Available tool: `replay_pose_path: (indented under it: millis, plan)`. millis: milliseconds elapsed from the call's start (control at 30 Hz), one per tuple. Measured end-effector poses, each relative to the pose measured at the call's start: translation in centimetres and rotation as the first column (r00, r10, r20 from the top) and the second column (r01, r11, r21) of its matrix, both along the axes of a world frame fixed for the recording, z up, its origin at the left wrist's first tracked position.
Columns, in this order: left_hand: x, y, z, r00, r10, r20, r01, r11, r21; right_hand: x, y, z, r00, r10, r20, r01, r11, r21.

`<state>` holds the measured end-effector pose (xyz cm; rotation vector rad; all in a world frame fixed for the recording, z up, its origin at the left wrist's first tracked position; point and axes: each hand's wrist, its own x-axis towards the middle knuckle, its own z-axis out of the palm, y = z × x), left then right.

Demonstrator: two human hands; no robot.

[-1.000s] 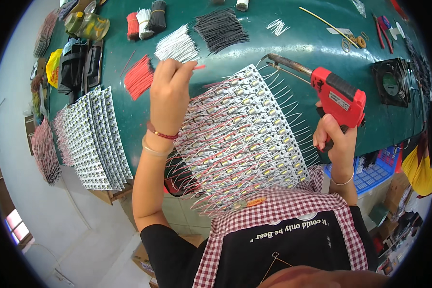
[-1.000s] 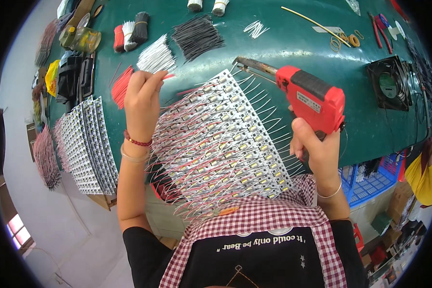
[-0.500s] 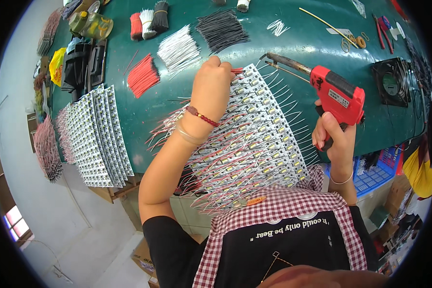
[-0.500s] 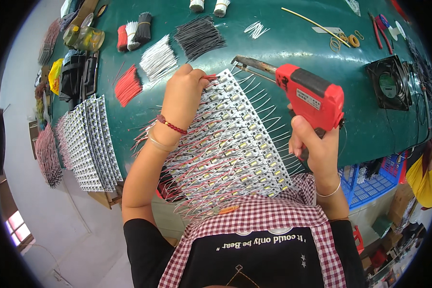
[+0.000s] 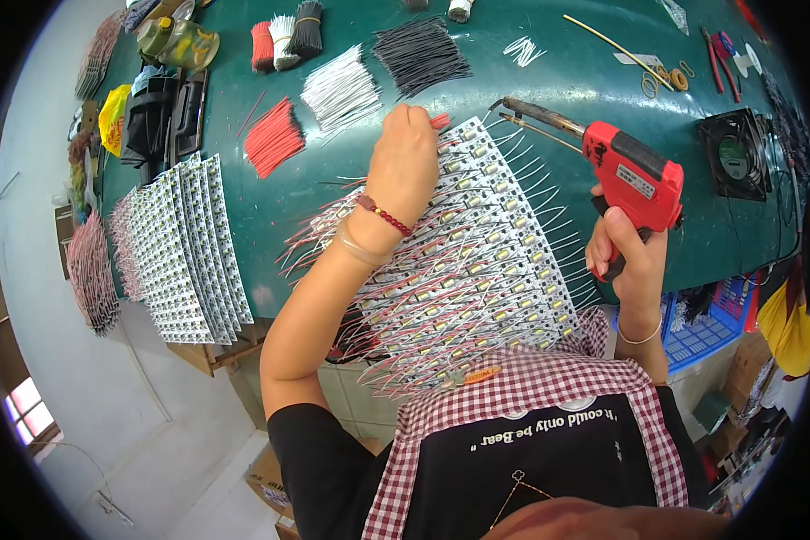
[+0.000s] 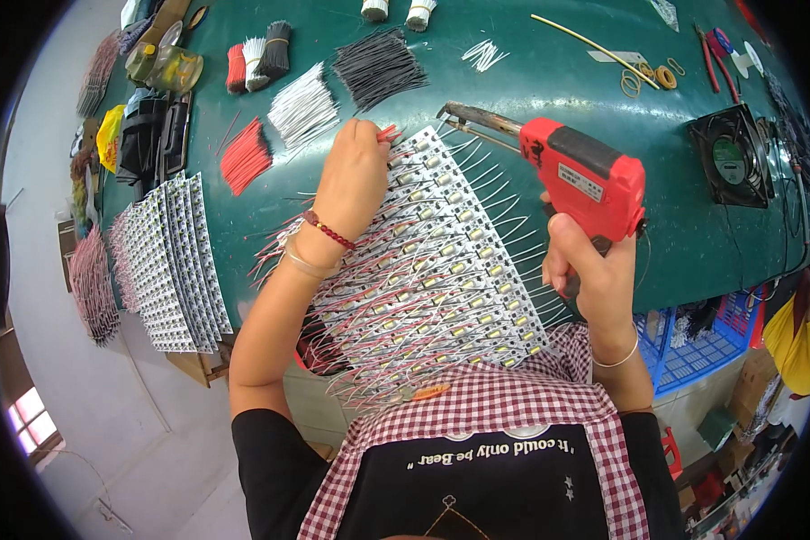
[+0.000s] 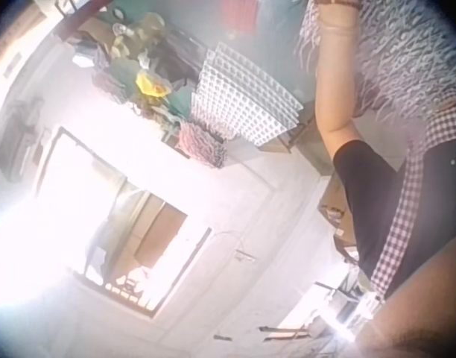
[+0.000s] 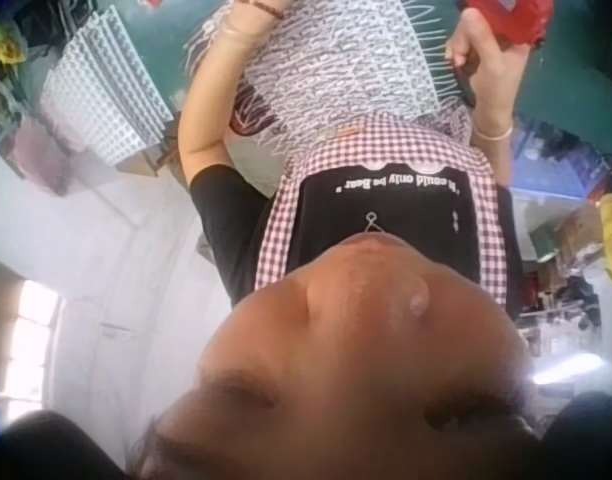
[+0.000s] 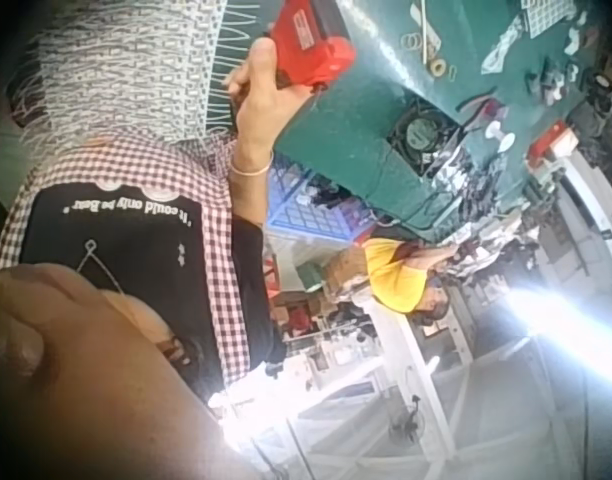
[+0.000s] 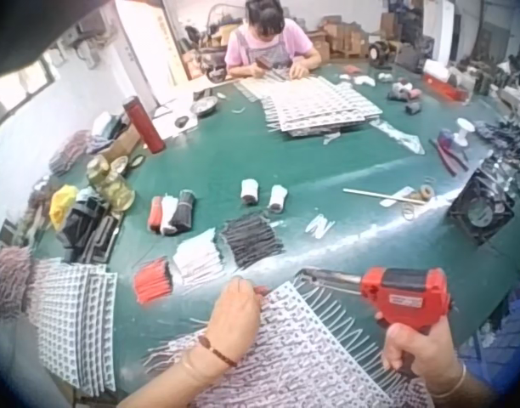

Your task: The person uses a red soldering gun to attach red and white wires to a large LED panel. They work systematically across the board, soldering individual connection points. After finishing one panel, they place it on a stack of completed boards and pick up a new panel to continue the process.

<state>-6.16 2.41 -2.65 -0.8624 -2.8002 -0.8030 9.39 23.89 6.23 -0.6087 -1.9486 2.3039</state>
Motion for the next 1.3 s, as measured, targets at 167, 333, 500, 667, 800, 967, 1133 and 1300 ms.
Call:
replay_pose_path:
  millis: [167, 333, 500, 667, 800, 967, 1133, 1300]
  plan:
    - [-0.9, -0.8, 0.8, 0.999, -0.013, -0.051, 0.020, 0.991, 0.136, 0.1, -0.2, 0.1, 1.000, 0.012, 0.015, -0.012, 1.000, 0.010]
    - [-1.1, -1.8, 2.0, 0.972, -0.221, -0.077, 0.228, 0.968, 0.103, 0.0, -0.7, -0.3, 0.997, 0.046, 0.063, -0.047, 0.999, 0.005]
    - [-0.9, -2.0, 1.2, 0.962, -0.266, -0.062, 0.273, 0.944, 0.185, -0.2, -1.3, -0.8, 0.991, 0.060, 0.119, -0.063, 0.998, 0.021]
    - [-1.3, -2.3, 0.9, 0.964, -0.267, -0.014, 0.259, 0.920, 0.293, -0.7, -1.6, -0.3, 0.992, 0.068, 0.105, -0.071, 0.997, 0.022]
    - [-1.7, -2.6, 1.0, 0.950, -0.311, -0.006, 0.301, 0.912, 0.279, -0.7, -1.4, -0.3, 0.994, 0.048, 0.097, -0.047, 0.999, -0.003]
    - [-2.1, -2.7, 0.9, 0.952, -0.299, 0.069, 0.257, 0.899, 0.354, -0.7, -1.6, -0.5, 0.993, 0.056, 0.104, -0.058, 0.998, 0.019]
    - [-2.3, -2.8, 0.7, 0.935, -0.354, 0.024, 0.337, 0.907, 0.251, -0.6, -1.7, -0.7, 0.991, 0.067, 0.113, -0.072, 0.996, 0.043]
    - [-2.1, -2.7, 0.6, 0.941, -0.338, 0.009, 0.328, 0.918, 0.224, -0.6, -1.9, -0.9, 0.991, 0.070, 0.115, -0.072, 0.997, 0.014]
